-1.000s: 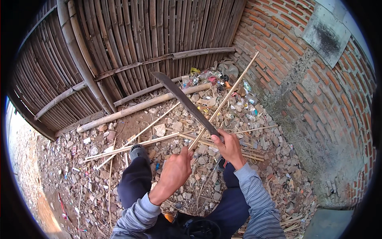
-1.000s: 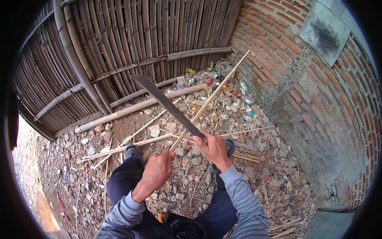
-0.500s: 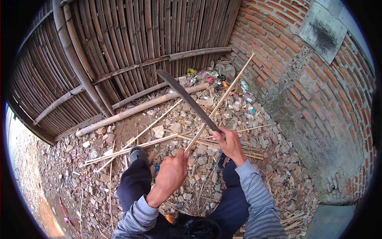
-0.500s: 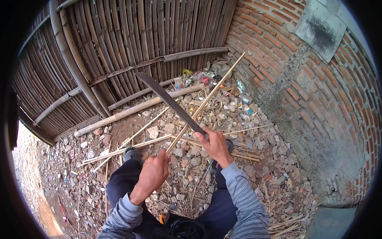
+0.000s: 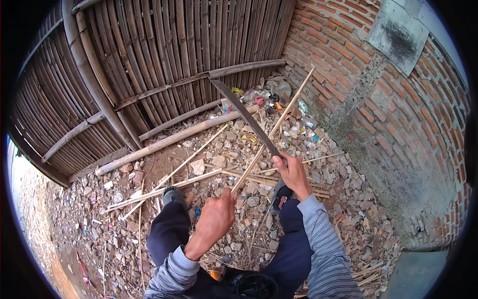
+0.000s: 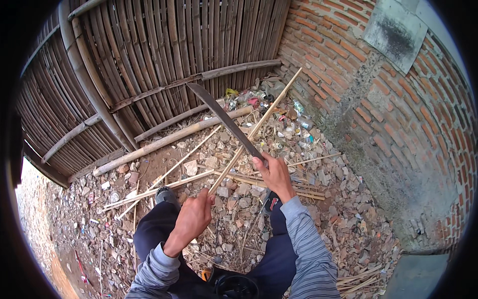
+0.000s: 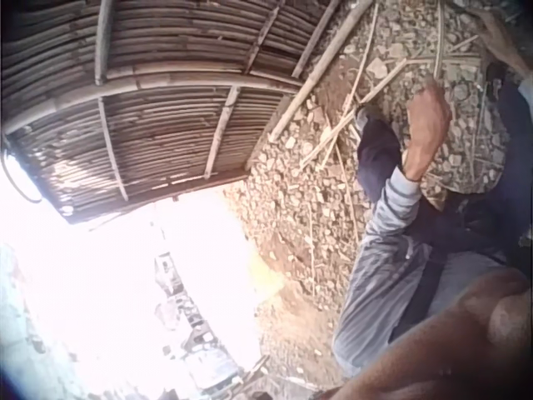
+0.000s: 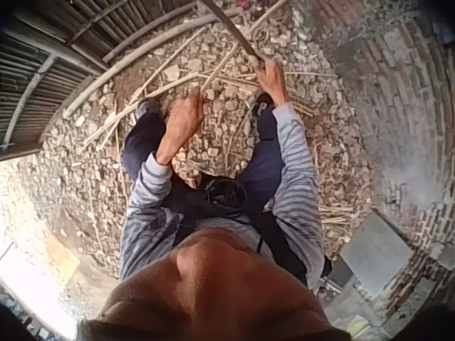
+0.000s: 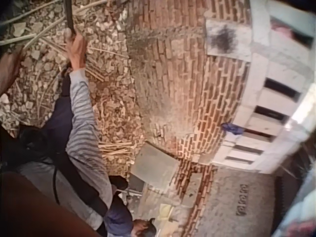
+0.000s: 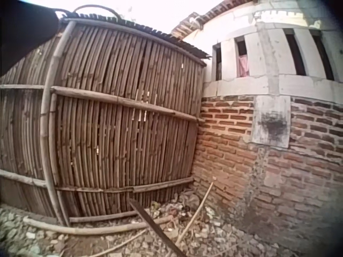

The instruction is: The person splits long bamboo strips lengthwise using a machete and peels the sliced splints apart by hand.

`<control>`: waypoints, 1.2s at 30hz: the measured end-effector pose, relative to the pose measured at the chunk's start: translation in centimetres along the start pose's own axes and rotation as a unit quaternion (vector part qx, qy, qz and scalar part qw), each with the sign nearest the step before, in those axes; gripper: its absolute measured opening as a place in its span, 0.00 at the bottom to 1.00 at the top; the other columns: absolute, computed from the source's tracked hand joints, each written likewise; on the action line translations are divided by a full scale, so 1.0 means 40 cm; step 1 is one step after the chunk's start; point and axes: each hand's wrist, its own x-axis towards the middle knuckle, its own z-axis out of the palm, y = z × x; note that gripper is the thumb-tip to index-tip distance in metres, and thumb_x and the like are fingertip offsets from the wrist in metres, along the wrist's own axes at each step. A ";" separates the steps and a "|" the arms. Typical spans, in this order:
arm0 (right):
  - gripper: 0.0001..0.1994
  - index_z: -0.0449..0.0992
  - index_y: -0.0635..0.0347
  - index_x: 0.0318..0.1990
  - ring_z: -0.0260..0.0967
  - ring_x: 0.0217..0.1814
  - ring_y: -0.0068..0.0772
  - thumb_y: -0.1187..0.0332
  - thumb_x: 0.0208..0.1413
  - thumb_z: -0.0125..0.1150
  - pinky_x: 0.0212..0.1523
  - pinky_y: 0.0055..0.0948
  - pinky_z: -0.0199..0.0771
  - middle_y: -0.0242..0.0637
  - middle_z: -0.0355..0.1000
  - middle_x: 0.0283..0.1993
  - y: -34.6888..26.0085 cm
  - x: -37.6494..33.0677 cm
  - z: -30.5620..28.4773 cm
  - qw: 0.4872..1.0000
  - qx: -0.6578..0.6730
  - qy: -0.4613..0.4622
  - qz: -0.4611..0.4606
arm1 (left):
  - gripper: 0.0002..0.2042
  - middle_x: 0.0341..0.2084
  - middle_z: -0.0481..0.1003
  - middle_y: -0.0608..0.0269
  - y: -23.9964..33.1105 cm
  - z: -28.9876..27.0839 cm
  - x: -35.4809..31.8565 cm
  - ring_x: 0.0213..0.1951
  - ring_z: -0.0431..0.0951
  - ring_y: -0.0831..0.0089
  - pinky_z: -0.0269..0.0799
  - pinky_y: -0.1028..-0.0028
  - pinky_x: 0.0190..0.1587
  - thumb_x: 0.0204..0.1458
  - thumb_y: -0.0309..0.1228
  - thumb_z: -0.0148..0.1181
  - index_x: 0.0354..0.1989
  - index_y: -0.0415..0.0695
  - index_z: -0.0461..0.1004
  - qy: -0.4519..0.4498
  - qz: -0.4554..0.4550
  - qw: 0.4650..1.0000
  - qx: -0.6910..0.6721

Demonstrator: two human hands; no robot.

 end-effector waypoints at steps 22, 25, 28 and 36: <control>0.28 0.83 0.66 0.42 0.63 0.20 0.33 0.45 0.71 0.55 0.27 0.40 0.63 0.35 0.66 0.18 0.064 -0.004 -0.003 0.999 0.020 0.037 0.022 | 0.07 0.20 0.76 0.39 -0.031 -0.039 -0.062 0.27 0.78 0.37 0.71 0.44 0.32 0.67 0.28 0.53 0.41 0.35 0.71 -0.010 -0.016 0.999 0.039; 0.24 0.84 0.63 0.43 0.59 0.19 0.20 0.47 0.71 0.56 0.24 0.32 0.59 0.26 0.64 0.18 0.081 -0.012 0.012 0.977 0.191 -0.022 0.096 | 0.08 0.22 0.77 0.40 -0.020 -0.046 -0.077 0.29 0.79 0.38 0.71 0.47 0.32 0.68 0.29 0.52 0.41 0.36 0.72 0.006 -0.017 1.000 -0.008; 0.17 0.83 0.59 0.51 0.53 0.17 0.10 0.54 0.70 0.62 0.19 0.22 0.49 0.18 0.60 0.18 -0.032 -0.026 0.029 0.923 0.368 -0.043 0.101 | 0.09 0.17 0.74 0.45 -0.026 -0.064 -0.113 0.23 0.79 0.44 0.71 0.51 0.29 0.70 0.30 0.51 0.41 0.38 0.73 0.001 -0.012 0.999 -0.040; 0.10 0.79 0.59 0.44 0.54 0.14 0.09 0.65 0.62 0.73 0.14 0.19 0.49 0.19 0.64 0.19 -0.121 -0.063 0.019 0.823 0.544 0.013 0.160 | 0.11 0.16 0.68 0.56 0.030 -0.140 -0.185 0.20 0.73 0.66 0.66 0.64 0.27 0.72 0.33 0.51 0.50 0.38 0.75 -0.123 -0.038 0.988 -0.087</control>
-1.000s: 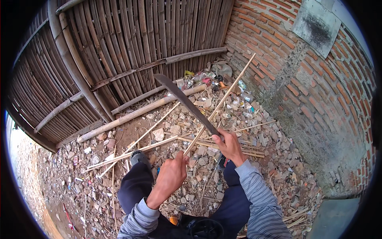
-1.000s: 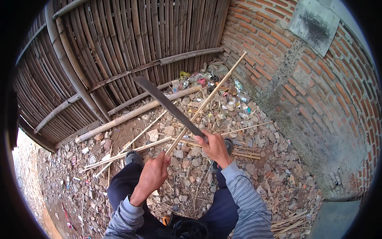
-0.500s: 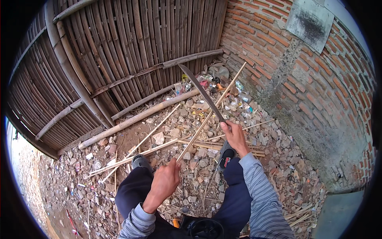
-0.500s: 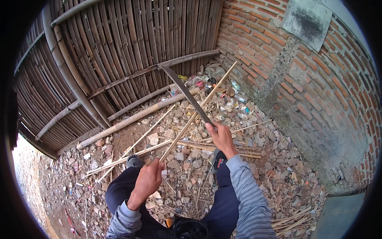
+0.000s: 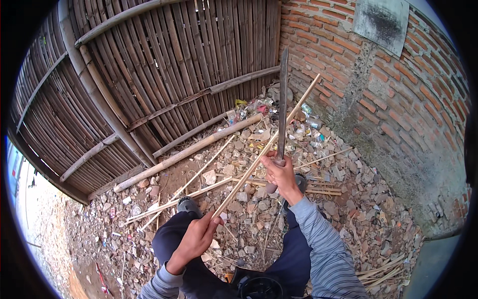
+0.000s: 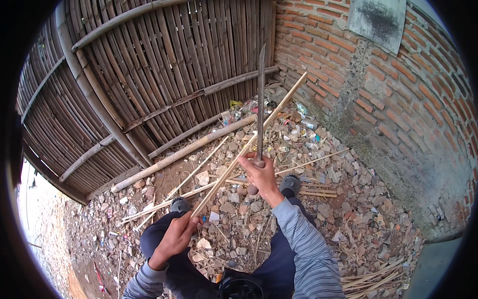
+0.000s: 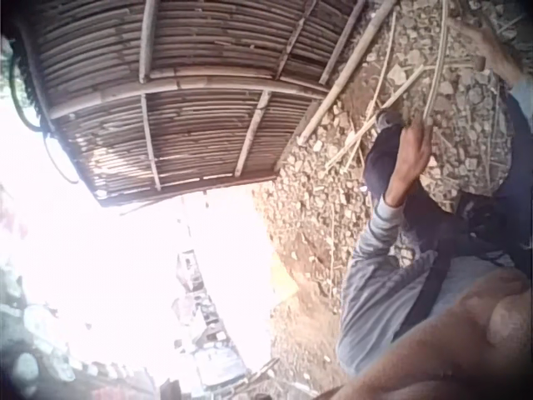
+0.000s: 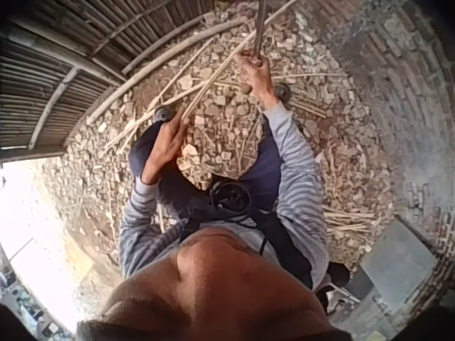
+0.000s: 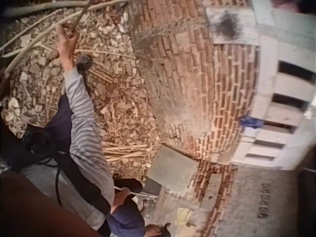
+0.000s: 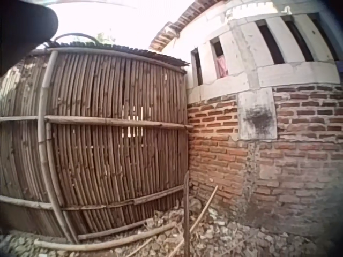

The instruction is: The person splits long bamboo strips lengthwise using a machete and peels the sliced splints apart by hand.

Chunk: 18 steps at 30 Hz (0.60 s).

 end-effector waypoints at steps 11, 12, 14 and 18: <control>0.10 0.76 0.55 0.38 0.56 0.13 0.11 0.67 0.61 0.74 0.14 0.20 0.53 0.20 0.65 0.18 -0.032 0.002 -0.045 0.997 0.023 0.065 -0.030 | 0.22 0.51 0.76 0.47 0.154 -0.085 -0.238 0.55 0.76 0.52 0.69 0.55 0.61 0.61 0.36 0.64 0.59 0.36 0.70 0.310 -0.016 0.945 0.101; 0.10 0.76 0.55 0.38 0.56 0.13 0.11 0.67 0.61 0.74 0.14 0.20 0.53 0.20 0.65 0.18 -0.029 0.000 -0.042 0.997 0.023 0.065 -0.029 | 0.21 0.51 0.76 0.47 0.185 -0.085 -0.242 0.56 0.76 0.52 0.69 0.56 0.61 0.59 0.33 0.66 0.58 0.37 0.71 0.286 -0.005 0.945 0.157; 0.10 0.76 0.56 0.39 0.56 0.13 0.11 0.67 0.61 0.74 0.14 0.20 0.51 0.20 0.66 0.18 -0.016 -0.002 -0.022 0.998 0.033 0.054 -0.020 | 0.24 0.51 0.75 0.46 0.287 -0.079 -0.243 0.55 0.76 0.47 0.69 0.55 0.60 0.53 0.29 0.70 0.57 0.37 0.71 0.239 0.014 0.947 0.214; 0.10 0.78 0.61 0.40 0.54 0.14 0.10 0.67 0.61 0.74 0.14 0.21 0.48 0.19 0.66 0.18 0.012 -0.009 -0.018 0.998 0.003 0.049 -0.032 | 0.32 0.55 0.72 0.41 0.361 -0.082 -0.111 0.56 0.75 0.43 0.70 0.54 0.61 0.55 0.36 0.71 0.63 0.34 0.65 0.126 0.103 0.954 0.254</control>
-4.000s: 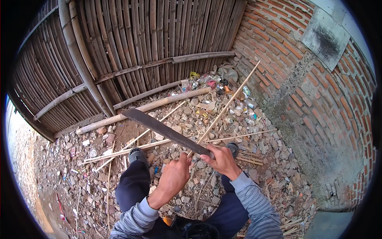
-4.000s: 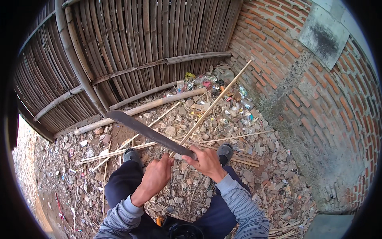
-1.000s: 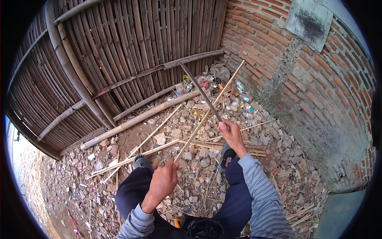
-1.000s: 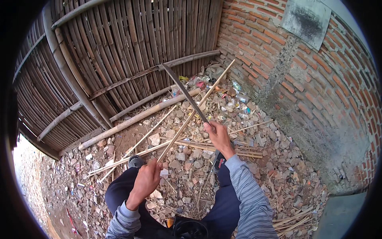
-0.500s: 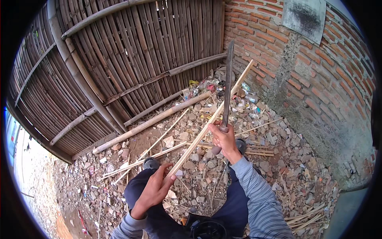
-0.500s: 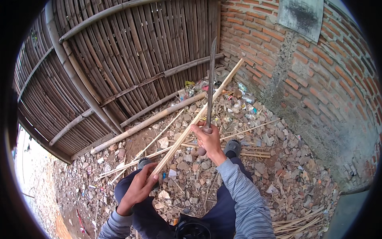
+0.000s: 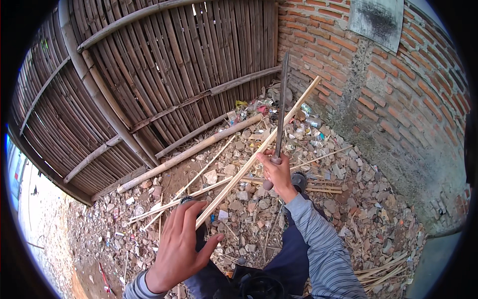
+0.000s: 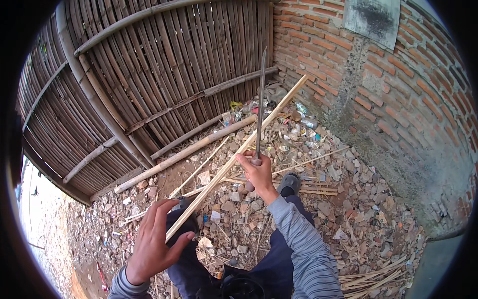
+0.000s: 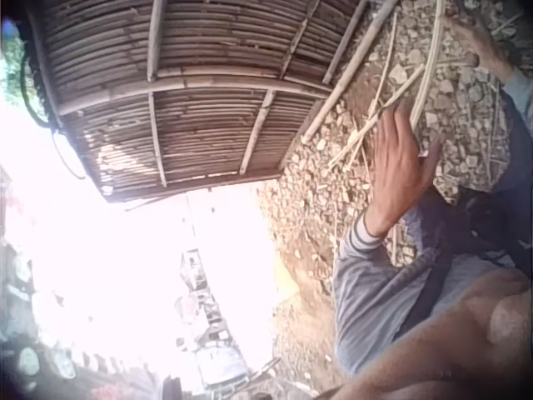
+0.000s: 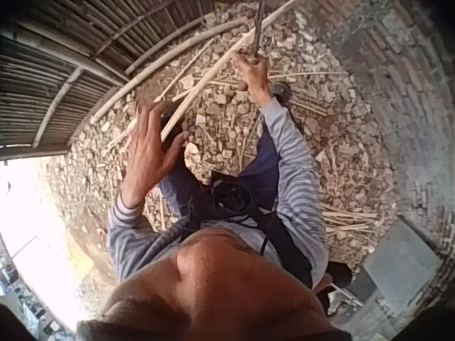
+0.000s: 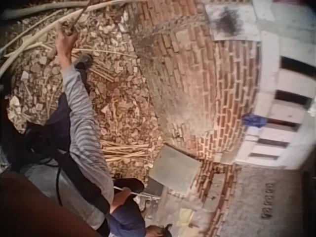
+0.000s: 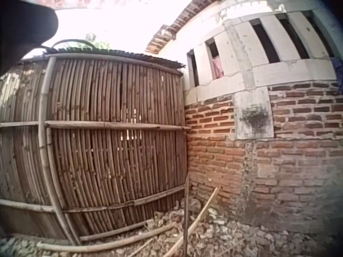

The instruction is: The person splits long bamboo strips lengthwise using a machete and peels the sliced splints apart by hand.

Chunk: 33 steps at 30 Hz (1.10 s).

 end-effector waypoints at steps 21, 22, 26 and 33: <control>0.14 0.80 0.62 0.32 0.76 0.23 0.53 0.60 0.59 0.72 0.24 0.42 0.70 0.45 0.74 0.20 0.008 -0.001 -0.013 0.832 -0.510 -0.038 -0.212 | 0.15 0.23 0.79 0.41 -0.244 0.446 0.346 0.30 0.82 0.40 0.75 0.49 0.34 0.70 0.35 0.52 0.36 0.35 0.75 -0.007 -0.029 0.973 -0.227; 0.12 0.81 0.61 0.33 0.77 0.24 0.54 0.60 0.58 0.72 0.25 0.44 0.72 0.46 0.74 0.20 0.017 -0.002 -0.004 0.829 -0.513 -0.041 -0.220 | 0.15 0.20 0.75 0.38 -0.249 0.454 0.340 0.28 0.79 0.38 0.70 0.50 0.30 0.69 0.34 0.54 0.33 0.34 0.75 0.015 -0.019 0.973 -0.229; 0.08 0.81 0.60 0.34 0.76 0.26 0.57 0.66 0.54 0.70 0.27 0.46 0.73 0.48 0.74 0.21 0.037 0.001 0.000 0.819 -0.534 -0.062 -0.199 | 0.14 0.19 0.74 0.38 -0.271 0.473 0.330 0.26 0.78 0.38 0.70 0.49 0.29 0.69 0.33 0.55 0.33 0.34 0.74 0.006 -0.032 0.981 -0.193; 0.05 0.79 0.60 0.32 0.75 0.27 0.61 0.68 0.52 0.66 0.28 0.50 0.71 0.51 0.72 0.21 0.080 0.044 0.009 0.791 -0.580 -0.069 -0.182 | 0.15 0.19 0.74 0.37 -0.326 0.484 0.323 0.27 0.78 0.35 0.70 0.48 0.30 0.68 0.32 0.55 0.30 0.34 0.71 0.009 -0.047 0.987 -0.156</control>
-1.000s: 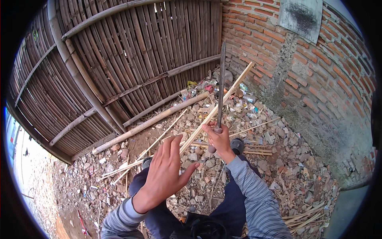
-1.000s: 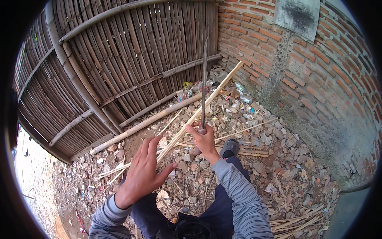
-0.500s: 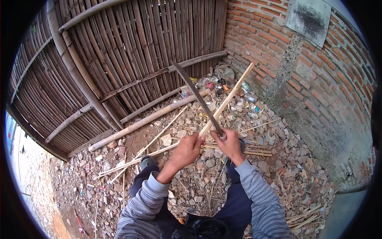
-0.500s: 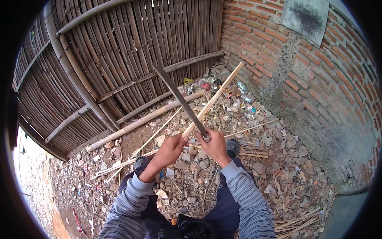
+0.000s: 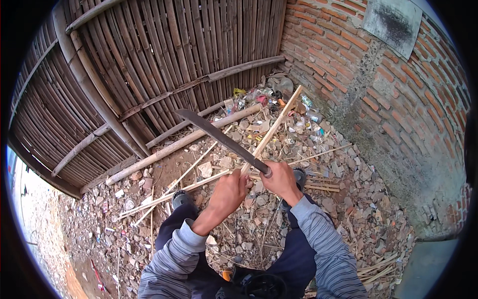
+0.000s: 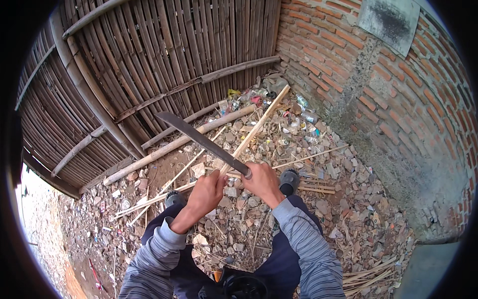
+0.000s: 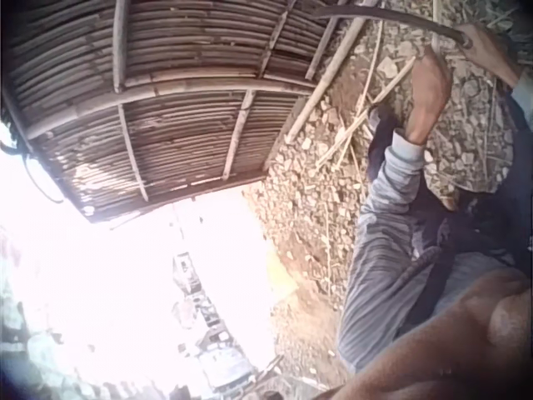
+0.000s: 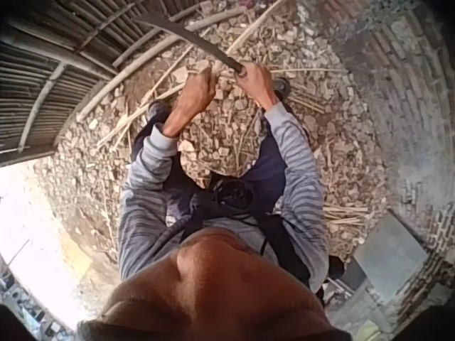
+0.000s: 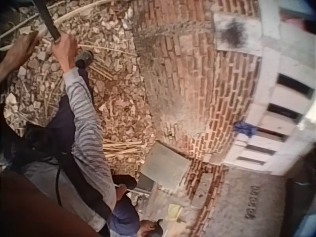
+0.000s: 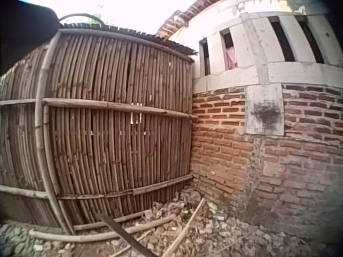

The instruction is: The person splits long bamboo strips lengthwise using a machete and peels the sliced splints apart by hand.

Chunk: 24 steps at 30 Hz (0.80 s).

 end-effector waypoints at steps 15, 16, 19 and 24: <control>0.07 0.79 0.59 0.29 0.76 0.27 0.60 0.66 0.51 0.67 0.29 0.52 0.75 0.50 0.75 0.21 -0.020 0.034 0.015 1.000 -0.006 0.024 0.004 | 0.17 0.20 0.76 0.43 0.026 -0.022 0.008 0.27 0.81 0.41 0.73 0.49 0.32 0.55 0.35 0.71 0.26 0.37 0.70 -0.001 -0.034 0.999 0.027; 0.07 0.79 0.59 0.29 0.76 0.27 0.60 0.66 0.51 0.67 0.29 0.52 0.75 0.50 0.75 0.21 -0.013 0.038 0.020 1.000 -0.005 0.024 0.003 | 0.16 0.20 0.76 0.43 0.026 -0.021 0.008 0.27 0.80 0.40 0.73 0.49 0.32 0.55 0.34 0.71 0.26 0.37 0.70 0.002 -0.030 0.999 0.030; 0.07 0.79 0.59 0.30 0.77 0.29 0.60 0.66 0.50 0.68 0.31 0.52 0.75 0.50 0.75 0.22 -0.003 0.039 0.028 1.000 0.008 0.011 0.027 | 0.17 0.21 0.76 0.42 0.013 -0.015 0.013 0.28 0.80 0.40 0.73 0.49 0.32 0.56 0.34 0.71 0.26 0.37 0.70 -0.005 -0.031 0.999 0.023; 0.08 0.81 0.59 0.34 0.77 0.29 0.60 0.66 0.49 0.68 0.31 0.52 0.76 0.49 0.76 0.23 -0.030 0.016 0.027 0.999 0.023 -0.002 0.024 | 0.17 0.21 0.76 0.41 0.007 -0.015 0.011 0.28 0.80 0.39 0.73 0.49 0.32 0.55 0.32 0.71 0.26 0.36 0.69 -0.012 -0.017 1.000 0.020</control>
